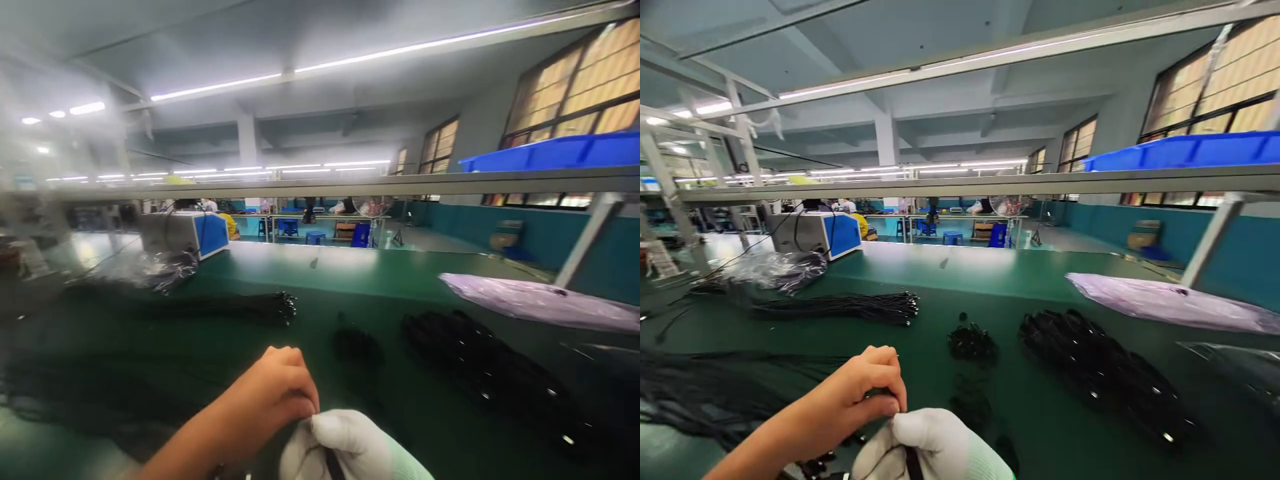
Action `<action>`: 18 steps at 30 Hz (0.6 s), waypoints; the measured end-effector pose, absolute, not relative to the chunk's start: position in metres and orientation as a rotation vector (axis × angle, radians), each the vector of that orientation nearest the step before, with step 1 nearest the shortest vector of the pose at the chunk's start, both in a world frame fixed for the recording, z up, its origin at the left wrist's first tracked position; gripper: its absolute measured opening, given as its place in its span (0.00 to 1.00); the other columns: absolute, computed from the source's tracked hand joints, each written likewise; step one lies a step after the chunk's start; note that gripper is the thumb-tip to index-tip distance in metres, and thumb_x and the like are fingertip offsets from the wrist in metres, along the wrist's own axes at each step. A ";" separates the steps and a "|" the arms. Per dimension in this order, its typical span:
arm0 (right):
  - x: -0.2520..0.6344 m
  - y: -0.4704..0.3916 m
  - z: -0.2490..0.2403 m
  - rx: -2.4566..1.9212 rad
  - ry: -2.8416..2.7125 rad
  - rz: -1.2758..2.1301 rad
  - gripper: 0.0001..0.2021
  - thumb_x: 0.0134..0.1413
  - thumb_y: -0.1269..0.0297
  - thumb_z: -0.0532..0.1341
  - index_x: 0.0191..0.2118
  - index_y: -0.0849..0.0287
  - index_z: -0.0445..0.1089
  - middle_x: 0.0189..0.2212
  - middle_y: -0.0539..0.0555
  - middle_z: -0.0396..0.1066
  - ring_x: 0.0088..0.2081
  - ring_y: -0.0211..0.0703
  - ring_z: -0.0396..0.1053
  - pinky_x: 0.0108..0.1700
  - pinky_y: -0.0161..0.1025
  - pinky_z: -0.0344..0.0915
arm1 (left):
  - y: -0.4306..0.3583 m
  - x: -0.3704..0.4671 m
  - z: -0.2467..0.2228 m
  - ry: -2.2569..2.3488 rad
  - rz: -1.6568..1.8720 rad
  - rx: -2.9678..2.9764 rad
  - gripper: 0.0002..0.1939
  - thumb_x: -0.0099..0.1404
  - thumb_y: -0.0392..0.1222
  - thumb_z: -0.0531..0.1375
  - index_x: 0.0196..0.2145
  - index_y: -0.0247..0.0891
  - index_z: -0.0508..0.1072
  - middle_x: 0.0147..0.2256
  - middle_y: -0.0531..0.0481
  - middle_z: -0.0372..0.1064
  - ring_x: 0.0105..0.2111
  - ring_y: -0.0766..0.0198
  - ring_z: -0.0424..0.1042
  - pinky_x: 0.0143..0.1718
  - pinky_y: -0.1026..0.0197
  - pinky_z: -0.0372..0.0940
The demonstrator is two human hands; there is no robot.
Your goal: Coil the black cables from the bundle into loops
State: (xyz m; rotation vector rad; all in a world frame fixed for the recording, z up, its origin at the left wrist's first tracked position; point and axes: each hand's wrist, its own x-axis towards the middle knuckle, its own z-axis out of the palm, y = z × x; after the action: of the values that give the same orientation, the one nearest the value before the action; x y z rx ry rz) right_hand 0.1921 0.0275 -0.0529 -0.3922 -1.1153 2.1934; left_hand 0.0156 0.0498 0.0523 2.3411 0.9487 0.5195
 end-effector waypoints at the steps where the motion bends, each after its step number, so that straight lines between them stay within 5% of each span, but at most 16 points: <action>1: 0.192 0.027 -0.050 -0.363 -1.111 2.243 0.25 0.57 0.49 0.53 0.32 0.73 0.70 0.30 0.59 0.69 0.32 0.37 0.65 0.36 0.32 0.56 | 0.052 0.019 0.053 0.924 0.509 2.348 0.08 0.64 0.36 0.59 0.30 0.43 0.77 0.34 0.55 0.66 0.38 0.65 0.63 0.42 0.64 0.55; 3: 0.194 0.025 -0.043 -0.363 -1.143 2.227 0.25 0.54 0.48 0.55 0.31 0.72 0.71 0.29 0.58 0.70 0.32 0.38 0.65 0.37 0.32 0.56 | 0.057 0.026 0.054 0.899 0.506 2.362 0.09 0.65 0.38 0.58 0.31 0.44 0.77 0.35 0.55 0.66 0.39 0.64 0.63 0.41 0.64 0.56; 9: 0.200 0.026 -0.040 -0.604 -1.284 1.983 0.11 0.37 0.69 0.58 0.26 0.69 0.75 0.21 0.53 0.70 0.23 0.35 0.62 0.27 0.30 0.56 | 0.067 0.047 0.045 0.890 0.520 2.378 0.08 0.64 0.39 0.58 0.31 0.45 0.77 0.35 0.54 0.67 0.39 0.63 0.63 0.41 0.65 0.57; 13: 0.212 0.023 -0.032 -0.238 -1.077 2.039 0.15 0.46 0.61 0.63 0.32 0.72 0.76 0.23 0.55 0.70 0.26 0.36 0.67 0.30 0.31 0.62 | 0.080 0.048 0.007 0.890 0.562 2.397 0.14 0.69 0.40 0.50 0.39 0.47 0.75 0.37 0.53 0.71 0.40 0.62 0.67 0.44 0.62 0.58; 18: 0.239 0.026 -0.006 0.005 -0.752 1.962 0.18 0.51 0.53 0.65 0.44 0.58 0.71 0.27 0.46 0.64 0.33 0.38 0.70 0.40 0.41 0.67 | 0.075 0.024 -0.043 1.381 0.465 2.405 0.14 0.69 0.38 0.48 0.39 0.46 0.74 0.41 0.49 0.74 0.40 0.56 0.72 0.42 0.56 0.65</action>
State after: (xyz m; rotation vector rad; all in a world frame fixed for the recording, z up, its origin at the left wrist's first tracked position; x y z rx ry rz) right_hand 0.2393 0.0257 -0.0059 0.0049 -0.7524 1.9620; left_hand 0.0240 0.0746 -0.0433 2.4053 1.3806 0.4653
